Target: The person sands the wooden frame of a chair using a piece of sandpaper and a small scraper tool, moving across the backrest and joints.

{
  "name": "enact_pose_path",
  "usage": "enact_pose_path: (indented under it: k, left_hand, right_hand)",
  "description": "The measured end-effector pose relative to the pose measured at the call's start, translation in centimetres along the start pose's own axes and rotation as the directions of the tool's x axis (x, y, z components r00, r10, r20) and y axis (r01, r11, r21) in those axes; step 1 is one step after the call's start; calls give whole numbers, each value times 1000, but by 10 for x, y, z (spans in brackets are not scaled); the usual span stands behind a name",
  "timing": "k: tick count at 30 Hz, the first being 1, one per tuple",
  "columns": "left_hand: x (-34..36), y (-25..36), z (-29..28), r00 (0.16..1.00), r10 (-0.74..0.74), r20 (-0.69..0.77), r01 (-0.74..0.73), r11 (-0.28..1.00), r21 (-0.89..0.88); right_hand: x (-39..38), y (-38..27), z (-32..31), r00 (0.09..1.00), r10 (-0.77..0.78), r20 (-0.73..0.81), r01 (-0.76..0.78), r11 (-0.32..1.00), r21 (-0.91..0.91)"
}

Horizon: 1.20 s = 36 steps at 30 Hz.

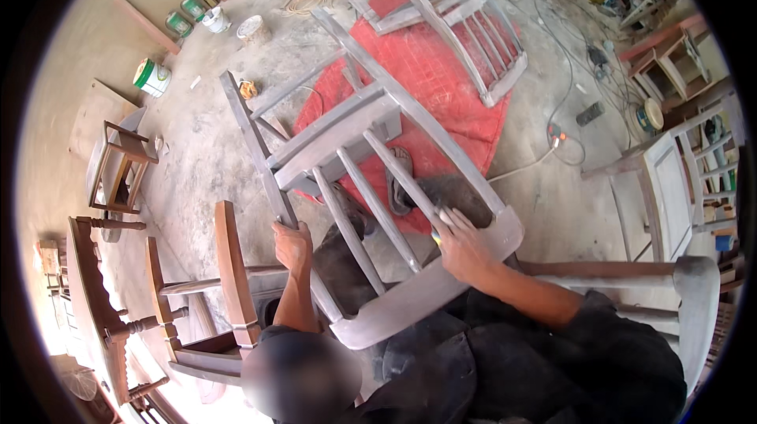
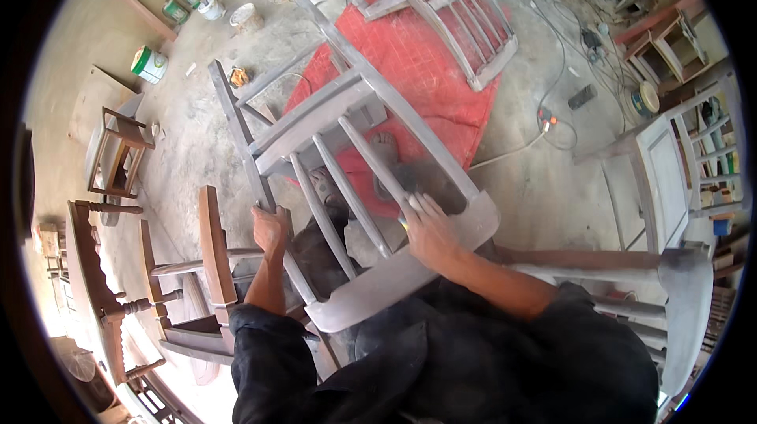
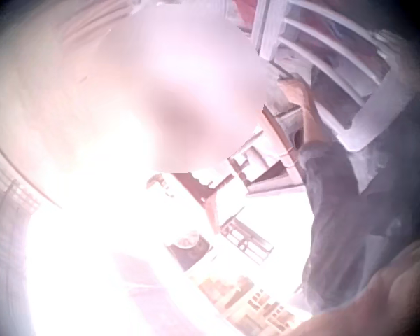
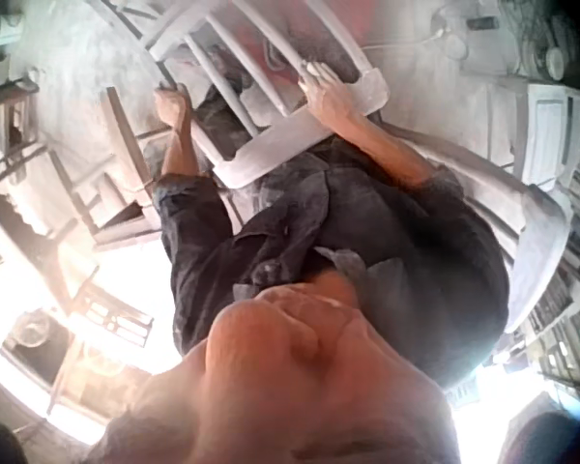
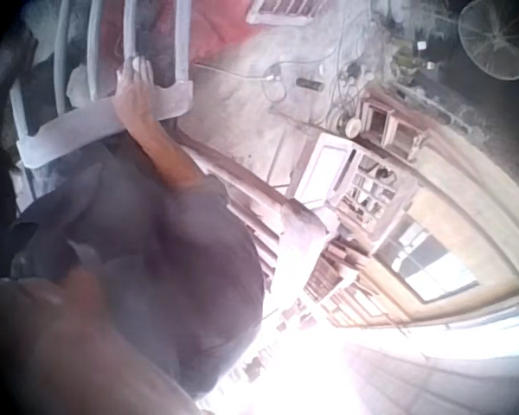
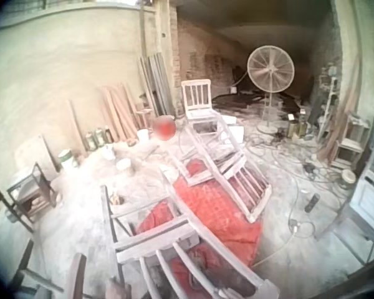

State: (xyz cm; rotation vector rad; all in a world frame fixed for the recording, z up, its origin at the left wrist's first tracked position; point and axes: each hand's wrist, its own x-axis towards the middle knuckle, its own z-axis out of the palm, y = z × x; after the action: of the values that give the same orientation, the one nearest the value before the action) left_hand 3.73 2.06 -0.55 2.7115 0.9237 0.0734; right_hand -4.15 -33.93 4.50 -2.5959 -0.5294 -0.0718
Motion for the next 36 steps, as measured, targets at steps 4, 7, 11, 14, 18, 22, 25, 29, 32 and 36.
enact_pose_path:
  k: [4, 7, 11, 14, 18, 22, 25, 29, 32, 36]
  left_hand:
    - [4, 5, -2, 1000, 1, -27, -2, 1000, -19]
    - [1, 11, 0, 1000, 12, -13, -12, 1000, -29]
    - [2, 16, 1, 1000, -5, -3, 5, 997, -78]
    - [7, 4, -4, 999, -30, -23, 28, 996, -82]
    - [4, 16, 0, 999, -33, 5, 33, 997, -73]
    - [4, 10, 2, 999, -45, 15, 46, 996, -72]
    - [4, 7, -3, 1000, -28, 0, 28, 995, -96]
    - [6, 11, -2, 996, -45, 72, 53, 993, -107]
    - [10, 4, 0, 999, -48, 14, 50, 991, -121]
    - [4, 2, -6, 996, -79, 42, 83, 988, -130]
  right_hand:
    - [41, 10, 13, 1000, -6, -25, 7, 999, 37]
    - [142, 30, 44, 999, 30, -38, -28, 999, 36]
    - [225, 34, 68, 998, 57, 13, -57, 998, -7]
    - [184, 17, 63, 989, -101, -112, 97, 995, -37]
    - [217, 41, 67, 995, -53, -85, 51, 998, -24]
    - [214, 38, 55, 994, -84, 75, 88, 995, -47]
    - [181, 46, 11, 921, -324, 218, 332, 943, -1]
    - [183, 48, -38, 730, -525, 437, 526, 840, 129]
    - [196, 52, -34, 325, -705, 630, 811, 551, 197]
    - [282, 61, 0, 336, -714, 615, 906, 424, -3]
